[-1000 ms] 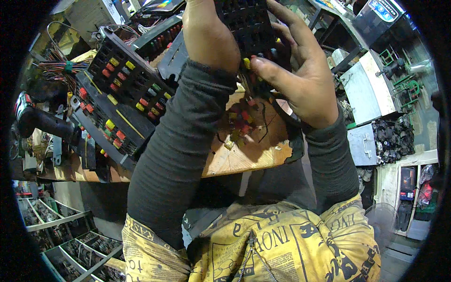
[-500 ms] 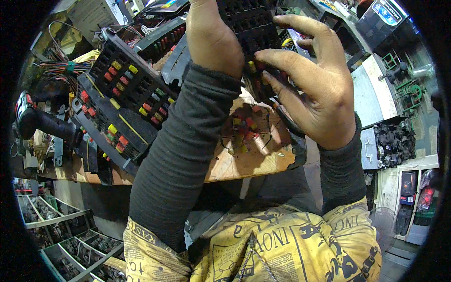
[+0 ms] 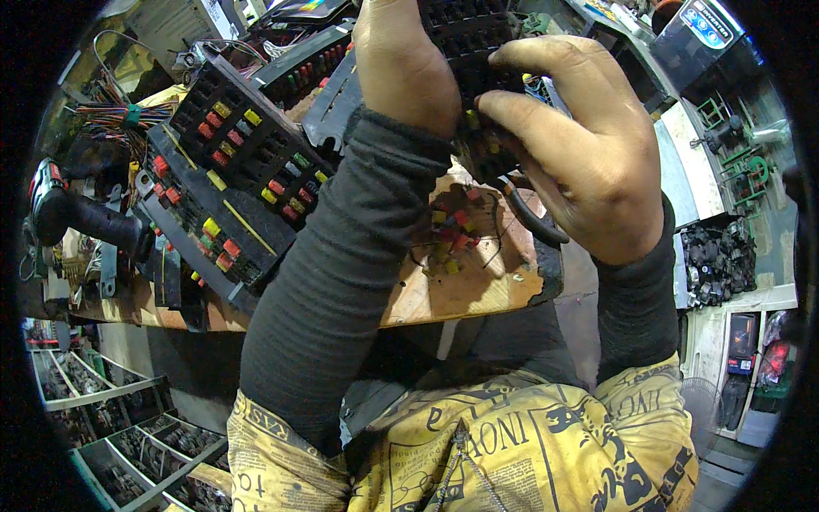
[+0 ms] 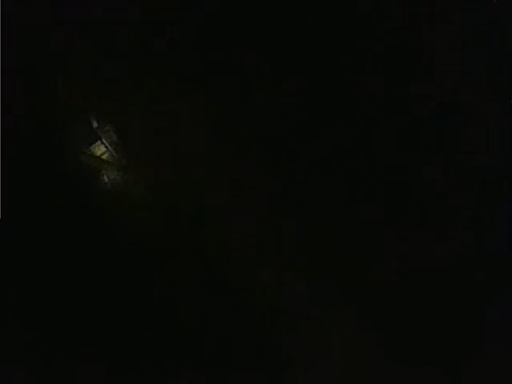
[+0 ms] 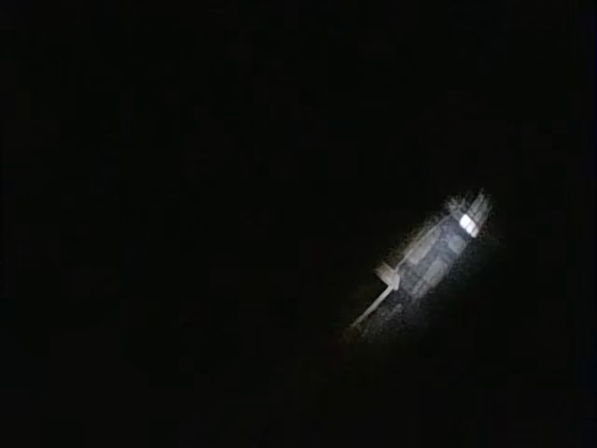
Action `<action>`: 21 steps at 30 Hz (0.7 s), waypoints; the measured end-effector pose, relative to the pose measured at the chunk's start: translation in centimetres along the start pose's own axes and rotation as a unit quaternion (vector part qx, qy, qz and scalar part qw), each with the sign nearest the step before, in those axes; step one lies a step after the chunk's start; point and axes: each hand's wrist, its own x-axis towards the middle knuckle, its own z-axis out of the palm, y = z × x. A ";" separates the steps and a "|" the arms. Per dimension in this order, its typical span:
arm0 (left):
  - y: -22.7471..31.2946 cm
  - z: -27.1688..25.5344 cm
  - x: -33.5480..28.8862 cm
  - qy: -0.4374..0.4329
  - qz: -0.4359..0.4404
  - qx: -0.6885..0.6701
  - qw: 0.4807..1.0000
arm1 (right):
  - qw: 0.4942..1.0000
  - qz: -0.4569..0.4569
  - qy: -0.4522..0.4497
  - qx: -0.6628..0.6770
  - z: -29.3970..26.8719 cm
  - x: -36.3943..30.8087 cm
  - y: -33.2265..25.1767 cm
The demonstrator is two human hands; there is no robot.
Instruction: The person inserts multiple colored fuses into a black fuse box using fingers and pliers. They pick up fuses from the table, place them into slots, and occasionally use pliers to adjust or secure them.
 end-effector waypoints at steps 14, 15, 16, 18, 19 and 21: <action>-0.1 0.3 -0.4 0.017 -0.045 -0.076 0.996 | 0.982 -0.166 -0.023 -0.087 -0.1 1.0 0.9; -0.1 0.4 -0.3 0.017 -0.036 -0.068 0.997 | 0.979 -0.173 -0.029 -0.104 -0.1 0.9 0.8; -0.2 0.4 -0.3 0.017 -0.028 -0.061 0.998 | 0.975 -0.179 -0.047 -0.126 -0.3 0.8 0.7; -0.2 0.5 -0.2 0.023 -0.022 -0.051 0.998 | 0.978 -0.175 -0.038 -0.106 -0.1 0.6 0.9; -0.1 0.5 -0.2 0.029 -0.025 -0.048 0.998 | 0.984 -0.164 -0.010 -0.065 0.5 0.6 1.2; 0.0 0.4 -0.2 0.047 -0.026 -0.038 0.998 | 0.987 -0.160 0.021 -0.023 1.0 0.3 1.7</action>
